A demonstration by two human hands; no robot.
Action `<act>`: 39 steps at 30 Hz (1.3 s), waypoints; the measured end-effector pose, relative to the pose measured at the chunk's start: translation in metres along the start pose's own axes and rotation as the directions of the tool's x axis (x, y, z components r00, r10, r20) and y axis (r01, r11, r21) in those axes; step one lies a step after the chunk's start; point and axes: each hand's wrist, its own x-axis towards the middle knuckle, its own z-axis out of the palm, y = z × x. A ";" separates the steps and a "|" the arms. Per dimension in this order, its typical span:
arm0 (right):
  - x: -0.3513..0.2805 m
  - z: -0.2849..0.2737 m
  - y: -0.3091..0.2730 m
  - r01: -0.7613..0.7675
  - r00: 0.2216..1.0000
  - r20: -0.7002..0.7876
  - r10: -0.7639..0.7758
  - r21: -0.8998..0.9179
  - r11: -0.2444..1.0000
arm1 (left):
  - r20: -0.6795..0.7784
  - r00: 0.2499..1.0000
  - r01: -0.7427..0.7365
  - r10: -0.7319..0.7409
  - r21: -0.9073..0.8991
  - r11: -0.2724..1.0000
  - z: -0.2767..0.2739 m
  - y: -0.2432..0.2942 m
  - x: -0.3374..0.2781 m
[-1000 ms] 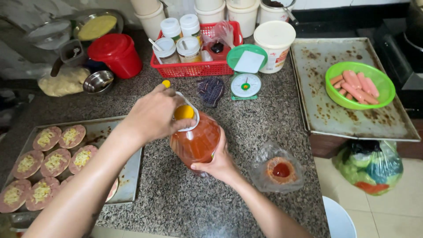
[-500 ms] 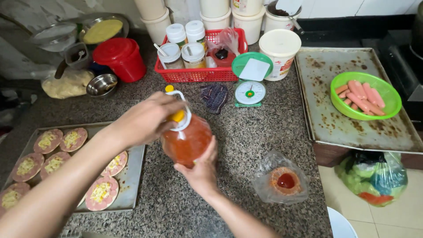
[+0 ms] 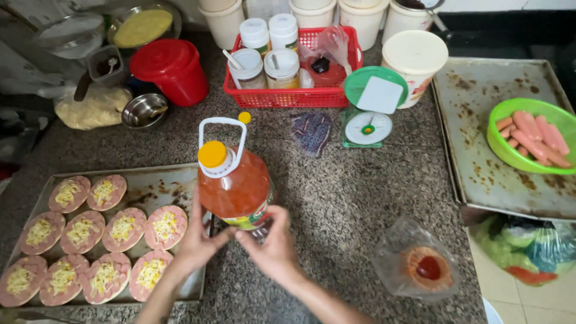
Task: Applying chili sauce to mini breads topped with ham and cheese using a piping bag.
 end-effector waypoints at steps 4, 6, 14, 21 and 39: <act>0.042 -0.014 0.020 -0.084 0.993 -0.061 0.104 0.268 0.960 | -0.014 0.999 -0.048 0.047 -0.115 0.992 0.034 -0.030 0.005; 0.056 -0.022 0.022 -0.045 0.996 0.087 0.011 0.399 0.916 | -0.051 0.999 0.004 -0.016 -0.234 0.972 0.050 -0.055 0.009; 0.085 -0.028 0.018 0.173 0.965 0.120 -0.233 0.377 0.910 | -0.143 0.985 -0.132 0.092 -0.302 0.944 0.055 -0.043 0.033; 0.134 -0.021 0.011 0.089 0.995 0.028 -0.096 0.180 0.980 | -0.024 0.994 -0.105 0.106 -0.492 0.864 0.033 -0.037 0.092; 0.192 -0.041 0.089 -0.212 0.938 -0.279 0.206 0.008 0.977 | -0.011 0.971 -0.215 0.238 -0.469 0.857 0.056 -0.075 0.241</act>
